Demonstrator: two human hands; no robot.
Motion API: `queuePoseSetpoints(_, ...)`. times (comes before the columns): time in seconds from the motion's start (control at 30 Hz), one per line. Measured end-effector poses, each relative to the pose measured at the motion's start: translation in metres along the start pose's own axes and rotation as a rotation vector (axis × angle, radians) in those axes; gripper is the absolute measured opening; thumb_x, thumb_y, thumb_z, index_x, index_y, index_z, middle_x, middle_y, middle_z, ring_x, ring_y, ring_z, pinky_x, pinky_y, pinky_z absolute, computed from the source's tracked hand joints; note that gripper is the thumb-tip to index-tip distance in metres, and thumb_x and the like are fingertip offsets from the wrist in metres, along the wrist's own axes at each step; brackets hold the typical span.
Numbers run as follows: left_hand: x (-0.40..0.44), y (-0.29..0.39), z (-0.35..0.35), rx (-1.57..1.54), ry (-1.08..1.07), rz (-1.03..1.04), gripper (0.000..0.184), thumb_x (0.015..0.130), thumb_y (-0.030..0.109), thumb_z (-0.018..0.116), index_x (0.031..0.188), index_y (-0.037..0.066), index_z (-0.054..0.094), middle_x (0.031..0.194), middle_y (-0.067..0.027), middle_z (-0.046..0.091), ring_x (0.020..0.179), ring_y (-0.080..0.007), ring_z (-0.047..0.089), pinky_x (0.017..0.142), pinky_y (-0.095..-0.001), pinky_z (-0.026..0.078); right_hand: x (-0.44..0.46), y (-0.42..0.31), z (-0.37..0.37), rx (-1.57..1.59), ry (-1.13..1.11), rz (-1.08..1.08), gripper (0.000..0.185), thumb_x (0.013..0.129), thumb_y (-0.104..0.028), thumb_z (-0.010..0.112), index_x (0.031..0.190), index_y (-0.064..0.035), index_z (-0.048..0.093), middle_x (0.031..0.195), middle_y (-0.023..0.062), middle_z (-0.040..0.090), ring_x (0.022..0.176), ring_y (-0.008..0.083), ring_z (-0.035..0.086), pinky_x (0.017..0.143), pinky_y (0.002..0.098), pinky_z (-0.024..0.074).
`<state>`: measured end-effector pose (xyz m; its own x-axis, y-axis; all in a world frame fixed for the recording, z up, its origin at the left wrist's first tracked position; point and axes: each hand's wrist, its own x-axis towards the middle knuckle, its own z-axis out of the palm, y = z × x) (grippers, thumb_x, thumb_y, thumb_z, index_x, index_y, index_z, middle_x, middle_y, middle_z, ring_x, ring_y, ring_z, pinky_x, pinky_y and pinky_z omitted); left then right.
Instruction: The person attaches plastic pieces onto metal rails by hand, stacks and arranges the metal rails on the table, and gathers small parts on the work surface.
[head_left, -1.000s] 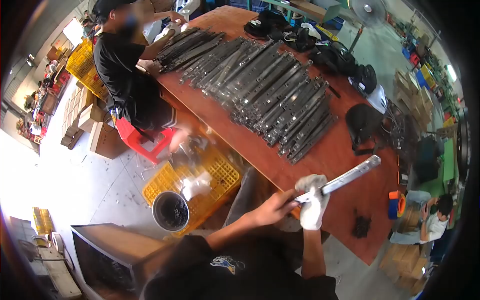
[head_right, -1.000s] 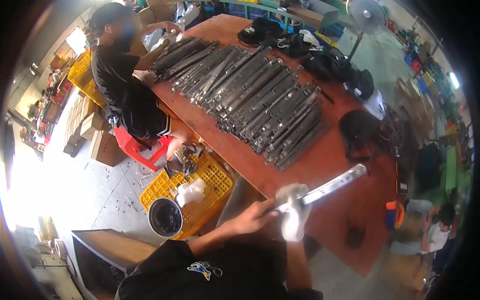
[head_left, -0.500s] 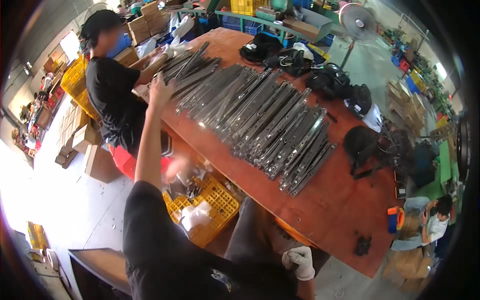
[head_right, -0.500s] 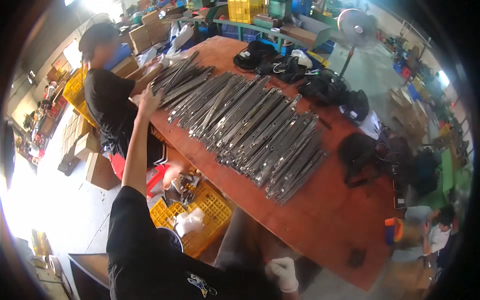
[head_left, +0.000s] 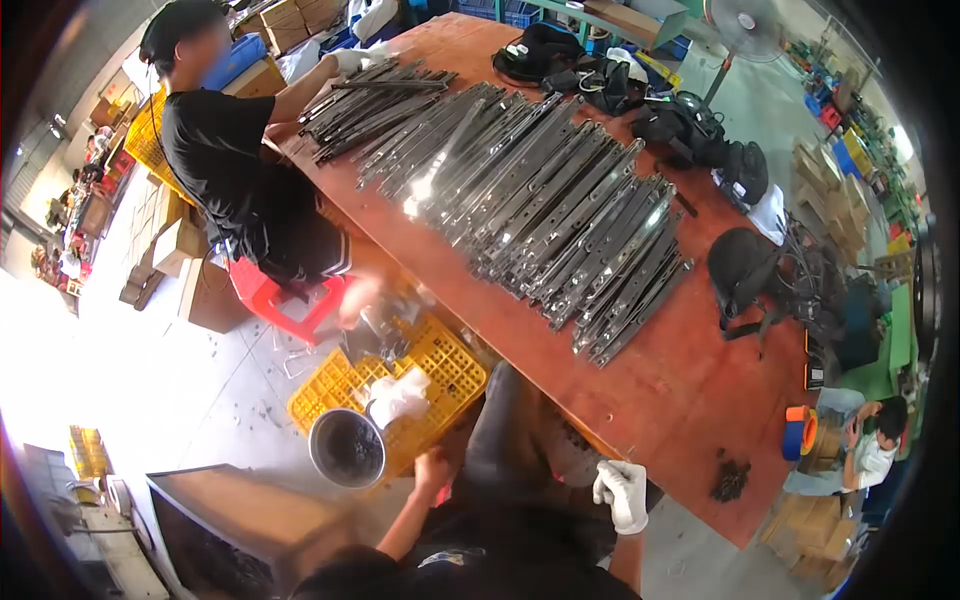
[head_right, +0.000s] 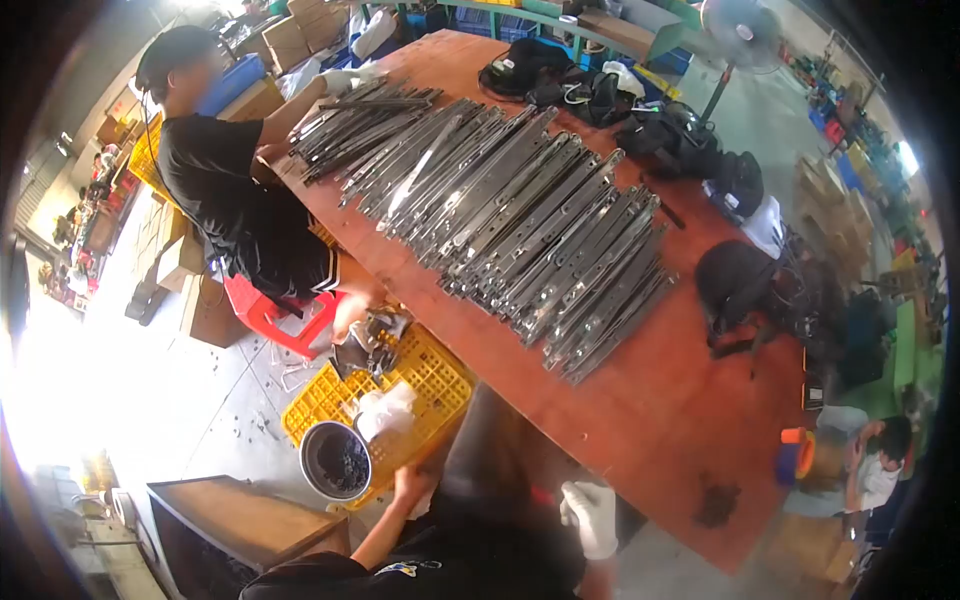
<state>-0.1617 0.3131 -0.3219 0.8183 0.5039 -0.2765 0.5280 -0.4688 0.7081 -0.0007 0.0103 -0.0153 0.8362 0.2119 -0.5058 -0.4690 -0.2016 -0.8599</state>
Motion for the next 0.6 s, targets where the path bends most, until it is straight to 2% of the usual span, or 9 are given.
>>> queuePoseSetpoints(0.13, 0.008, 0.009, -0.007, -0.037, -0.371, 0.208, 0.019, 0.086, 0.014, 0.054, 0.085, 0.002, 0.069, 0.087, -0.0248, 0.067, 0.08, -0.0409, 0.067, 0.071, -0.05, 0.053, -0.006, 0.009, 0.004, 0.019, 0.038, 0.043, 0.034, 0.096, -0.014, 0.057, 0.065, -0.0009, 0.058, 0.055, 0.0036, 0.055, 0.046, 0.0062, 0.044, 0.046, 0.0232, 0.0306)
queuePoseSetpoints(0.2, 0.052, -0.031, -0.007, 0.679, -0.691, 0.497, 0.023, 0.088, 0.014, 0.054, 0.1, 0.003, 0.071, 0.096, -0.0177, 0.071, 0.086, -0.0332, 0.069, 0.075, -0.0441, 0.054, -0.01, 0.025, -0.004, -0.01, 0.029, 0.052, 0.031, 0.097, -0.015, 0.058, 0.071, 0.0006, 0.063, 0.059, 0.0017, 0.056, 0.051, 0.0063, 0.049, 0.049, 0.0226, 0.0361)
queuePoseSetpoints(0.27, 0.073, 0.019, -0.045, 0.449, -0.452, 0.381, 0.023, 0.091, 0.01, 0.051, 0.102, 0.002, 0.069, 0.087, -0.0142, 0.071, 0.075, -0.0259, 0.069, 0.067, -0.0373, 0.054, -0.022, 0.033, -0.013, -0.016, 0.073, 0.072, 0.03, 0.097, -0.015, 0.058, 0.072, 0.0009, 0.063, 0.059, 0.0016, 0.056, 0.051, 0.0062, 0.049, 0.05, 0.0227, 0.0368)
queuePoseSetpoints(0.33, 0.111, 0.008, -0.047, -0.227, -0.26, -0.047, 0.023, 0.092, 0.011, 0.05, 0.106, 0.002, 0.067, 0.084, -0.0089, 0.069, 0.072, -0.0163, 0.066, 0.065, -0.0294, 0.052, -0.025, 0.042, -0.021, -0.009, 0.11, 0.083, 0.03, 0.097, -0.014, 0.058, 0.073, 0.0017, 0.063, 0.059, 0.0016, 0.056, 0.052, 0.0066, 0.049, 0.051, 0.0232, 0.038)
queuePoseSetpoints(0.37, 0.102, 0.082, -0.081, -0.32, -0.206, -0.105, 0.025, 0.093, 0.012, 0.049, 0.109, 0.002, 0.064, 0.081, -0.0058, 0.067, 0.074, -0.0131, 0.064, 0.066, -0.0279, 0.051, -0.029, 0.046, -0.024, -0.004, 0.104, 0.089, 0.03, 0.097, -0.014, 0.058, 0.073, 0.0017, 0.063, 0.059, 0.0016, 0.056, 0.052, 0.0066, 0.049, 0.051, 0.0232, 0.038)
queuePoseSetpoints(0.4, 0.108, 0.088, -0.087, -0.406, -0.193, -0.036, 0.026, 0.091, 0.013, 0.048, 0.108, 0.001, 0.064, 0.082, -0.0069, 0.067, 0.075, -0.0133, 0.064, 0.066, -0.0282, 0.051, -0.03, 0.048, -0.026, -0.015, 0.142, 0.076, 0.029, 0.096, -0.015, 0.059, 0.072, 0.0019, 0.063, 0.058, 0.0007, 0.054, 0.052, 0.0063, 0.046, 0.05, 0.024, 0.0352)
queuePoseSetpoints(0.5, 0.107, 0.116, -0.088, -0.32, -0.189, 0.009, 0.026, 0.093, 0.015, 0.048, 0.108, 0.001, 0.064, 0.082, -0.007, 0.067, 0.073, -0.0136, 0.063, 0.068, -0.0285, 0.051, -0.029, 0.049, -0.036, -0.058, 0.165, 0.035, 0.028, 0.095, -0.014, 0.059, 0.073, 0.0021, 0.064, 0.057, 0.0, 0.051, 0.053, 0.0061, 0.043, 0.05, 0.0252, 0.0327)
queuePoseSetpoints(0.57, 0.091, 0.122, -0.067, -0.37, -0.177, 0.011, 0.023, 0.093, 0.014, 0.053, 0.108, 0.004, 0.067, 0.079, -0.0128, 0.07, 0.073, -0.02, 0.068, 0.065, -0.0316, 0.053, -0.03, 0.05, -0.042, -0.11, 0.165, -0.004, 0.026, 0.094, -0.013, 0.059, 0.074, 0.0018, 0.064, 0.057, 0.0002, 0.052, 0.053, 0.0065, 0.043, 0.05, 0.0257, 0.0331)
queuePoseSetpoints(0.6, 0.078, 0.13, -0.058, -0.181, -0.218, 0.036, 0.027, 0.093, 0.019, 0.056, 0.112, 0.003, 0.066, 0.087, -0.0166, 0.069, 0.079, -0.026, 0.068, 0.069, -0.0358, 0.054, -0.03, 0.051, -0.044, -0.123, 0.175, -0.027, 0.024, 0.094, -0.013, 0.059, 0.076, 0.002, 0.064, 0.057, 0.001, 0.053, 0.053, 0.0065, 0.044, 0.05, 0.0259, 0.0338)
